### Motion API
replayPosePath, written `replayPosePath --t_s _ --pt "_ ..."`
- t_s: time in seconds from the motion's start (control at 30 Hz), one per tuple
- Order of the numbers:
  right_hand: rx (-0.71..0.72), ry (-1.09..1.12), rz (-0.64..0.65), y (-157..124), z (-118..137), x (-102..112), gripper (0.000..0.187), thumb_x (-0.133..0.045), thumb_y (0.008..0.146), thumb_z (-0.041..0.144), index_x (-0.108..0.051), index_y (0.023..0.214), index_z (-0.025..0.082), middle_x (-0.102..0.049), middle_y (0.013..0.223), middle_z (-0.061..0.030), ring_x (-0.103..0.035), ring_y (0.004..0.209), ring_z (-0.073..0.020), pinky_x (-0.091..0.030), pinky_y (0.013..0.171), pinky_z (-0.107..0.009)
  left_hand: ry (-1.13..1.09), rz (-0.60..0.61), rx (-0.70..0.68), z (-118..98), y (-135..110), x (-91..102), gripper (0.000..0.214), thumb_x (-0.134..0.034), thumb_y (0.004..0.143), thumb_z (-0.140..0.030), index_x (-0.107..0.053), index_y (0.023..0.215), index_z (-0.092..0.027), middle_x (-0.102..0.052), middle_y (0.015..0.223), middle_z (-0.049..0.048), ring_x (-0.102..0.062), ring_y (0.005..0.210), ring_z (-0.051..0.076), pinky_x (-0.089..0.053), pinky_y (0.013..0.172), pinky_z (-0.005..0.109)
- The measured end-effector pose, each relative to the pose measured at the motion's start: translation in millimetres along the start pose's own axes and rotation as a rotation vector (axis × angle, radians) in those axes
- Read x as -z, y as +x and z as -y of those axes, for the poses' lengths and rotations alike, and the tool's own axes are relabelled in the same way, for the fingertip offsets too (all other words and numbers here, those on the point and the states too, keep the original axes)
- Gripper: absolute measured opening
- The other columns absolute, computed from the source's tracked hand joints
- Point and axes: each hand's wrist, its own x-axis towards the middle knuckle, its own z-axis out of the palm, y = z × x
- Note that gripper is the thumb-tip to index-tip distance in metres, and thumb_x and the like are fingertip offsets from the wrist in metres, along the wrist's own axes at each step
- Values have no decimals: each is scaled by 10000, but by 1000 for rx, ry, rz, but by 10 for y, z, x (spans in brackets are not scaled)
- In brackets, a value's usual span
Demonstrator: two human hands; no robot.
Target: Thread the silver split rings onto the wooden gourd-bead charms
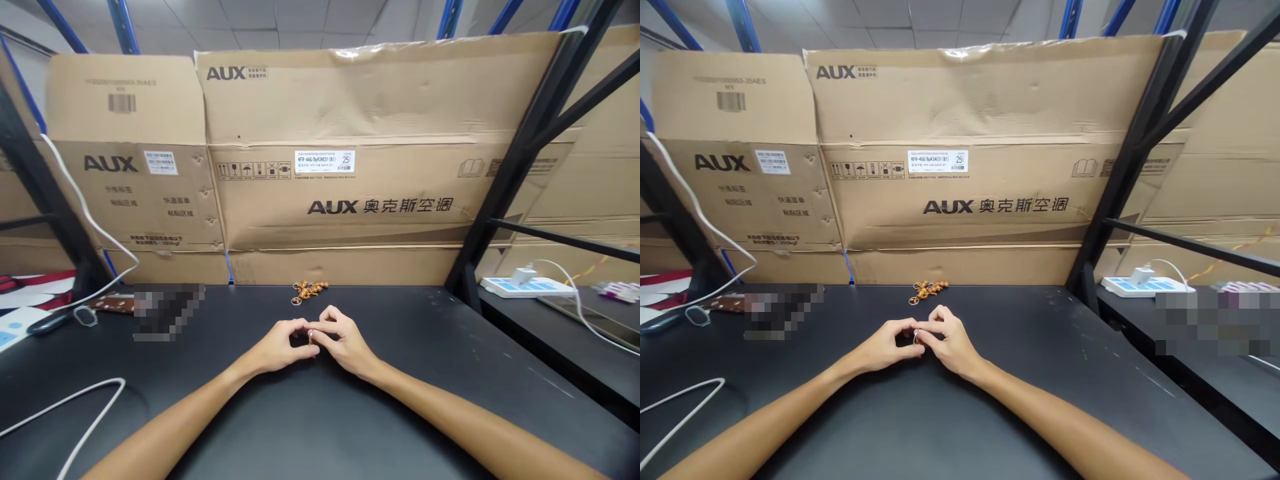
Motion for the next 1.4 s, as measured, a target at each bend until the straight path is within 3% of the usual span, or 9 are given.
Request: replayPosePath --t_s 0.17,0.37,0.53,0.63,0.73,0.93,1.1,1.2,1.4 --pt "-17 -58 -48 25 -20 18 221 -500 922 300 -709 940 232 -558 760 -21 -537 738 -155 -446 706 -286 -54 20 49 14 14 10 224 -505 873 -336 -609 779 -161 -652 742 1 -579 705 136 -441 713 243" --pt "122 -402 -17 41 -130 32 264 -419 941 245 -658 844 188 -626 778 -70 -519 754 -198 -421 729 -340 -75 2 77 40 22 0 259 -456 895 -351 -596 787 -162 -630 719 0 -580 679 134 -450 684 235" --pt "-57 -222 11 47 -135 40 186 -493 914 301 -621 830 194 -630 756 -23 -550 706 -157 -427 651 -274 1 -22 43 3 9 16 286 -433 910 -363 -617 802 -172 -646 755 2 -586 727 141 -443 721 236" --pt "-108 -149 90 56 -112 42 291 -462 930 309 -592 699 189 -606 680 4 -532 624 -128 -401 591 -245 29 -29 36 -10 8 24 285 -433 909 -358 -622 798 -176 -650 763 0 -586 739 143 -441 731 235" --pt "-82 -191 127 63 -122 42 329 -423 945 272 -586 674 183 -610 665 2 -530 616 -125 -393 602 -242 45 -34 38 0 17 22 292 -432 907 -368 -621 794 -176 -654 760 1 -587 733 144 -441 729 235" --pt "53 -514 62 57 -202 47 254 -465 917 240 -595 708 178 -644 726 -53 -548 720 -179 -396 689 -291 63 -42 63 25 27 8 325 -422 903 -393 -624 788 -166 -646 720 5 -586 696 145 -450 703 235" --pt "-78 -270 96 59 -176 50 319 -458 930 338 -621 698 193 -635 671 -15 -552 628 -145 -406 603 -257 104 -61 30 9 20 26 321 -409 917 -374 -620 784 -172 -654 742 3 -586 708 146 -445 707 240" --pt "-55 -182 165 66 -163 55 400 -391 958 351 -625 676 190 -637 658 -11 -555 622 -139 -415 629 -261 131 -58 9 6 19 33 306 -412 919 -352 -635 805 -176 -668 776 3 -586 725 146 -442 719 239" --pt "131 -593 89 71 -208 64 403 -397 946 292 -587 609 180 -589 614 -48 -484 645 -167 -347 626 -293 215 -67 -28 44 25 12 274 -456 909 -342 -674 838 -191 -682 837 7 -589 766 153 -428 743 239"
